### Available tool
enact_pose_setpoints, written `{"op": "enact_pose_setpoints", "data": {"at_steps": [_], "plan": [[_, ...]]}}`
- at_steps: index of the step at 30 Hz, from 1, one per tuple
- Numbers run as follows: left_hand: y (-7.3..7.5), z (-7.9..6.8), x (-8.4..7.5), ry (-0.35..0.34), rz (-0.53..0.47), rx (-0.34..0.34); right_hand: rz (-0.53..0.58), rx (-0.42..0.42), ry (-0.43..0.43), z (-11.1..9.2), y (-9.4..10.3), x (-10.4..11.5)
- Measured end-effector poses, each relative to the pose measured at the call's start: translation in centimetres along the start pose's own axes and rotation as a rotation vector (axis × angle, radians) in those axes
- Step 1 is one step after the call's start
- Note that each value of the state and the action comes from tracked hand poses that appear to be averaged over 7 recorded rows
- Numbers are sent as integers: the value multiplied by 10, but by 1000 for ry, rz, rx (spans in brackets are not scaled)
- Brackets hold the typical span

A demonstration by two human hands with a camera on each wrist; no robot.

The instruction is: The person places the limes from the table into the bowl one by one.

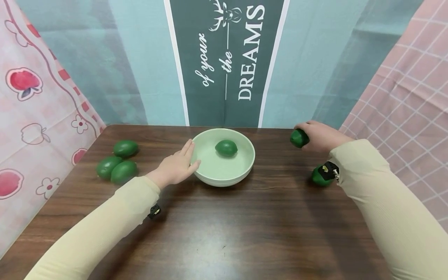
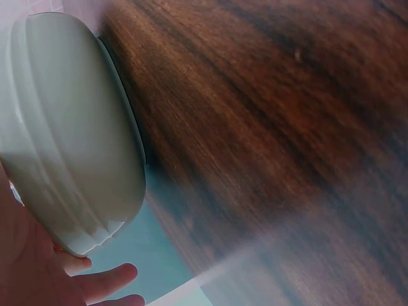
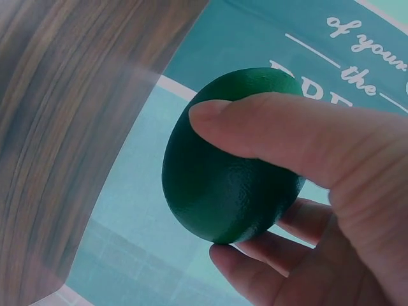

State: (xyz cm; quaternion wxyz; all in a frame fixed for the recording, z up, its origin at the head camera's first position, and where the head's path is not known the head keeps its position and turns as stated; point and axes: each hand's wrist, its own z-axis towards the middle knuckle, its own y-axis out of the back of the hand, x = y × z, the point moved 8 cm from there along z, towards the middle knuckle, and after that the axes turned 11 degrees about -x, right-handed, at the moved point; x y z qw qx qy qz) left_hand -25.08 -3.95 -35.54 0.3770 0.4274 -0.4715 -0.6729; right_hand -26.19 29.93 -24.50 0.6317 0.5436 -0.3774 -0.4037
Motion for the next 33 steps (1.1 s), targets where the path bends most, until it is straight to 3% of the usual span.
{"op": "enact_pose_setpoints", "data": {"at_steps": [17, 33], "plan": [[3, -3, 2, 14, -1, -9, -9, -28, 87, 19, -2, 21], [-3, -1, 1, 12, -25, -4, 36, -9, 113, 38, -10, 58]]}}
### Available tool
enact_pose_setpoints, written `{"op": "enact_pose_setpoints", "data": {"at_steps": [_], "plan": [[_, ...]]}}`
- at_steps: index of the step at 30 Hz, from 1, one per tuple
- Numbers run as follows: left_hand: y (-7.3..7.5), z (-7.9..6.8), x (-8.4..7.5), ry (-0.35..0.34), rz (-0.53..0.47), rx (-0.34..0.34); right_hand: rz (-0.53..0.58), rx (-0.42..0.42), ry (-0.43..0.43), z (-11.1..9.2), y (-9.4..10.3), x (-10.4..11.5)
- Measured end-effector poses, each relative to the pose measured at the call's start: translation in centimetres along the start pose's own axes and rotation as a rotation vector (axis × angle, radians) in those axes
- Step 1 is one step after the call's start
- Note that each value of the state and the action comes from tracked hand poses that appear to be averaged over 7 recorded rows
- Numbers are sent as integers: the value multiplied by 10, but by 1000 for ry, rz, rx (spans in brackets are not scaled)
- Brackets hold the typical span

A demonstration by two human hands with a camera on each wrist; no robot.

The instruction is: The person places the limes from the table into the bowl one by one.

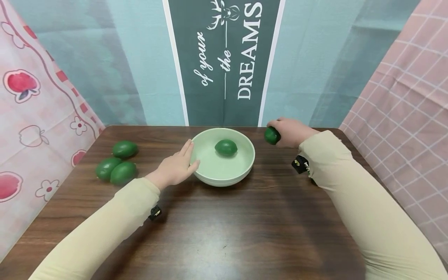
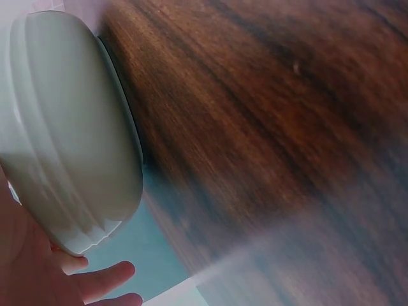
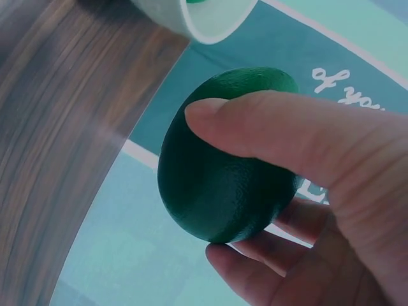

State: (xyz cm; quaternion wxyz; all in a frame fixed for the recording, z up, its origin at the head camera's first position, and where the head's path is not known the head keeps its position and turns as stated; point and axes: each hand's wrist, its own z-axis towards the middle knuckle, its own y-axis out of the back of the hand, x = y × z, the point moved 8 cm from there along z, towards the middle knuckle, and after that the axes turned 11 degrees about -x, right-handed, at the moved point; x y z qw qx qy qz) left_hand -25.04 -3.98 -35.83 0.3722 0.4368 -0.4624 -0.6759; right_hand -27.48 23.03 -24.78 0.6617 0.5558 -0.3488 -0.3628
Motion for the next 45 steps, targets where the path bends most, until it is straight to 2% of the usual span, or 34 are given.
{"op": "enact_pose_setpoints", "data": {"at_steps": [10, 24, 37, 45], "plan": [[1, 0, -5, -14, 9, 3, 42, 9, 1, 6, -1, 14], [3, -1, -7, -20, -4, 3, 39, 18, 32, 20, -5, 36], [1, 0, -1, -7, -3, -1, 36, 41, 80, 35, -9, 53], [1, 1, 0, -1, 2, -6, 23, 58, 74, 44, -17, 60]]}}
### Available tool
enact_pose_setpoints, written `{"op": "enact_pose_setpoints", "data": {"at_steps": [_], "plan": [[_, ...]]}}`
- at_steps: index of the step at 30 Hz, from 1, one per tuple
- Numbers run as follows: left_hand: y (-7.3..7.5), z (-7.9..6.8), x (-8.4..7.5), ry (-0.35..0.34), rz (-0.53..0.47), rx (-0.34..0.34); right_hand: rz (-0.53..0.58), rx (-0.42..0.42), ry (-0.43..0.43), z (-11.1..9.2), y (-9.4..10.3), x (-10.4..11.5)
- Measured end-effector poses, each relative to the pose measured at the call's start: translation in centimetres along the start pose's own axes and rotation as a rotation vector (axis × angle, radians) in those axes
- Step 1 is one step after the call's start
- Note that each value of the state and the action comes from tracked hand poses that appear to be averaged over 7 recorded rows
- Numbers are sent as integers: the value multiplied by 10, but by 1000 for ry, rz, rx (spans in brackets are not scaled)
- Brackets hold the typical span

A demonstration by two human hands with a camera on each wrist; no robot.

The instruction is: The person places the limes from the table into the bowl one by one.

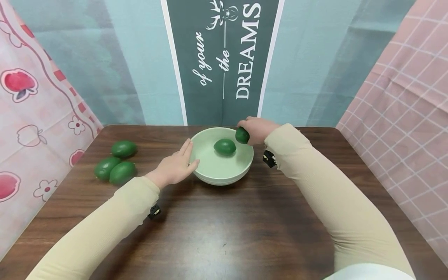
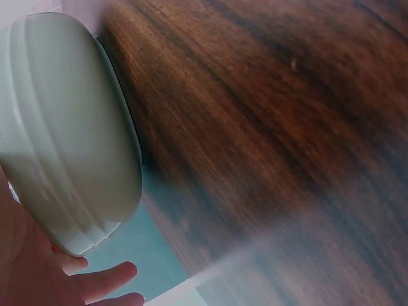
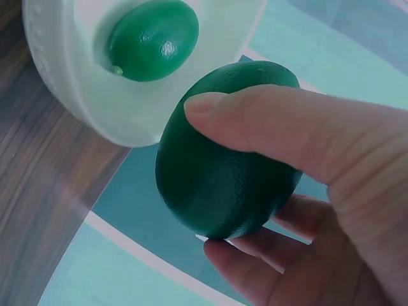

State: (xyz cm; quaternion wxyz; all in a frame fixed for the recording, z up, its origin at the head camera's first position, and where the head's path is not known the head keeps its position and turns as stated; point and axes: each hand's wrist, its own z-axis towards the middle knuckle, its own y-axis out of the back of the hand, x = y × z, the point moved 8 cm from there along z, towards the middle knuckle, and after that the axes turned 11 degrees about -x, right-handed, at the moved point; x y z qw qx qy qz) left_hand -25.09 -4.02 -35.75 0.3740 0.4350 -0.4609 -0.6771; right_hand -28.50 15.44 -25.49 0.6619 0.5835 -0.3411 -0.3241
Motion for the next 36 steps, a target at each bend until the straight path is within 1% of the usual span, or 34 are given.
{"op": "enact_pose_setpoints", "data": {"at_steps": [9, 17, 18, 19, 24, 25, 26, 31, 36], "plan": [[0, 0, -1, 1, 14, -2, 1, 48, -37, 8, -8, 8], [1, -1, -1, 2, 36, 2, 8, 55, -18, 11, -12, 13], [2, -1, -2, 1, 40, 2, 12, 57, -16, 11, -13, 13], [2, -1, -2, -2, 46, 2, 15, 43, 11, 15, -18, 8], [3, -1, -3, -15, 71, -6, 16, 59, 32, 19, -25, 13], [3, -1, -3, -18, 75, -8, 19, 63, 33, 20, -26, 15], [3, 0, -4, -20, 77, -9, 21, 83, 9, 18, -23, 21], [3, 1, -4, -29, 87, -11, 30, 103, 7, 27, -33, 23], [2, 0, -2, -22, 91, 1, 19, 129, 9, 36, -42, 30]]}}
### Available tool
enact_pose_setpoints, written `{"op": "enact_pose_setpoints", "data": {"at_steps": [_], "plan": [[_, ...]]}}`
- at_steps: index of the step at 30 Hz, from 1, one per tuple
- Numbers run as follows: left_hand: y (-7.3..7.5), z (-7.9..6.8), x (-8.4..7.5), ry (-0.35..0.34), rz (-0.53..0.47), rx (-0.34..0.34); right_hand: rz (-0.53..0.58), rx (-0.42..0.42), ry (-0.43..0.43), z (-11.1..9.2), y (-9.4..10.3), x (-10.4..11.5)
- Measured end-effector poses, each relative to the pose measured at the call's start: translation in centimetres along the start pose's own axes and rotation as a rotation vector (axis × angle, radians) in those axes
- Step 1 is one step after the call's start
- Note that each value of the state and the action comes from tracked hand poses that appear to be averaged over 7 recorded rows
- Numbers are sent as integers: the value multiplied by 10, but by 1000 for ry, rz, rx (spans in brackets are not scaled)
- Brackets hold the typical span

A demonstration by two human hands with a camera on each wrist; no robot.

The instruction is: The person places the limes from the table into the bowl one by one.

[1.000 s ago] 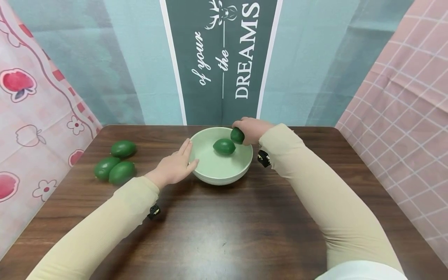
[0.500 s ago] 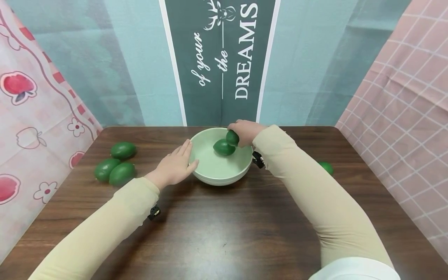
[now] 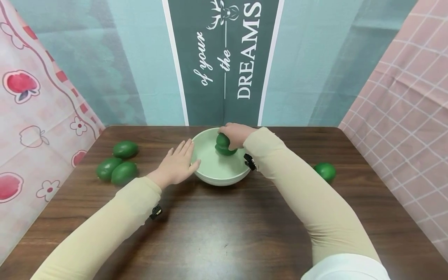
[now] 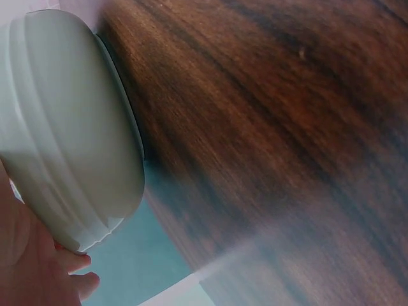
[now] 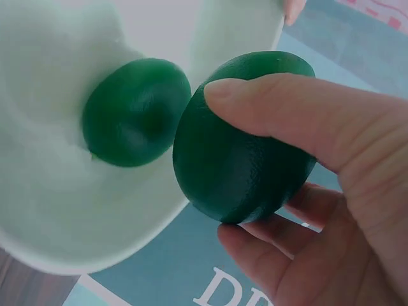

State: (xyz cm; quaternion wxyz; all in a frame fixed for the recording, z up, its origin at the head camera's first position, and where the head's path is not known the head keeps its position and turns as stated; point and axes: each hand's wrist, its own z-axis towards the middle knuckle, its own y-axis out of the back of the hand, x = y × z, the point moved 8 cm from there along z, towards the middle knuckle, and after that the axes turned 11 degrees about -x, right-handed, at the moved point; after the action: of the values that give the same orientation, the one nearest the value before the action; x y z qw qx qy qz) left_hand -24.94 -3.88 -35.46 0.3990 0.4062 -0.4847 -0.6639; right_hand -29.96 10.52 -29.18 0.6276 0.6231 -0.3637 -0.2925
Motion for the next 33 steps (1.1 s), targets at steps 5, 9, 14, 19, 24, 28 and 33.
{"op": "enact_pose_setpoints", "data": {"at_steps": [5, 9, 14, 19, 24, 28, 33], "plan": [[1, 0, -1, 2, 2, 0, -22, 22, -7, 8, -4, 6], [0, 1, -1, -2, -2, -3, -32, 34, -8, 14, -8, 10], [0, 1, -2, -4, -19, -11, -54, 56, 0, 20, -10, 18], [1, -1, -1, 5, -23, -4, -62, 56, 46, 26, -12, 31], [0, 0, -4, -4, -27, 2, -73, 73, 60, 31, -17, 36], [1, -1, -6, -14, -25, 4, -74, 91, 37, 34, -18, 38], [2, -3, -4, -4, -17, 7, -90, 106, 34, 39, -19, 42]]}}
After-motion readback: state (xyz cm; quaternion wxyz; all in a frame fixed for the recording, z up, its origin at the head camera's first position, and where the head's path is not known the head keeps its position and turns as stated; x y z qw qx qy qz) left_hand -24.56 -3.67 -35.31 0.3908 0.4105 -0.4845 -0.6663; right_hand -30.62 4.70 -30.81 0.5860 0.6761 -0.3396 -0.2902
